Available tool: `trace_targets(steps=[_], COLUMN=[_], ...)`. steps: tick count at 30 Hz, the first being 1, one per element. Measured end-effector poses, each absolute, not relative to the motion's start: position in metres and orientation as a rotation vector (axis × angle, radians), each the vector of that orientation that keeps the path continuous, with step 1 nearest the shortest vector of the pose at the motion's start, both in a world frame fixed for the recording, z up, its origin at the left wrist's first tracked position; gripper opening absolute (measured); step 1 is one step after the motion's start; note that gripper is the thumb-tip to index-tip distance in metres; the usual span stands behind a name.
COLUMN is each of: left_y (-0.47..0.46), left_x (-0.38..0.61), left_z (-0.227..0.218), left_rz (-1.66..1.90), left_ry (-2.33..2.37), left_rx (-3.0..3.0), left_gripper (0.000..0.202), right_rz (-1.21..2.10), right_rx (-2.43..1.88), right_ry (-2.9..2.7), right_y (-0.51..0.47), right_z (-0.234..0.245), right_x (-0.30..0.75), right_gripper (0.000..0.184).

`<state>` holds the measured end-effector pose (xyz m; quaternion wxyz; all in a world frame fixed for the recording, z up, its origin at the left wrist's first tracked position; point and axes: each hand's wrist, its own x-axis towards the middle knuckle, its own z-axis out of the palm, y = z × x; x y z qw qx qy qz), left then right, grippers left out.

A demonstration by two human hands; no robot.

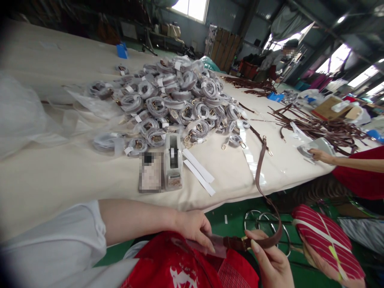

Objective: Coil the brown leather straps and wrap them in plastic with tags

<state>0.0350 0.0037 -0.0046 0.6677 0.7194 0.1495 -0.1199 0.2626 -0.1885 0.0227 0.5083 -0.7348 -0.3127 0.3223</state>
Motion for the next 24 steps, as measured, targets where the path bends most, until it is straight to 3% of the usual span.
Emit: trace_targets(steps=[7, 13, 24], left_y=[0.005, 0.004, 0.005], left_x=[0.035, 0.036, 0.034], left_z=[-0.007, -0.004, -0.001], left_rz=[-0.257, -0.268, -0.208], left_ry=[0.409, 0.361, 0.422], left_rx=[1.548, 1.660, 1.591], left_gripper=[0.052, 0.043, 0.047], right_rz=[0.777, 0.757, 0.748], right_rx=[-1.783, -1.798, -1.772], right_ry=[-0.798, -0.975, -1.055], right_y=[-0.191, -0.187, -0.173], right_z=[0.018, 0.022, 0.017], right_x=[0.263, 0.261, 0.247], right_gripper=[0.030, 0.026, 0.026])
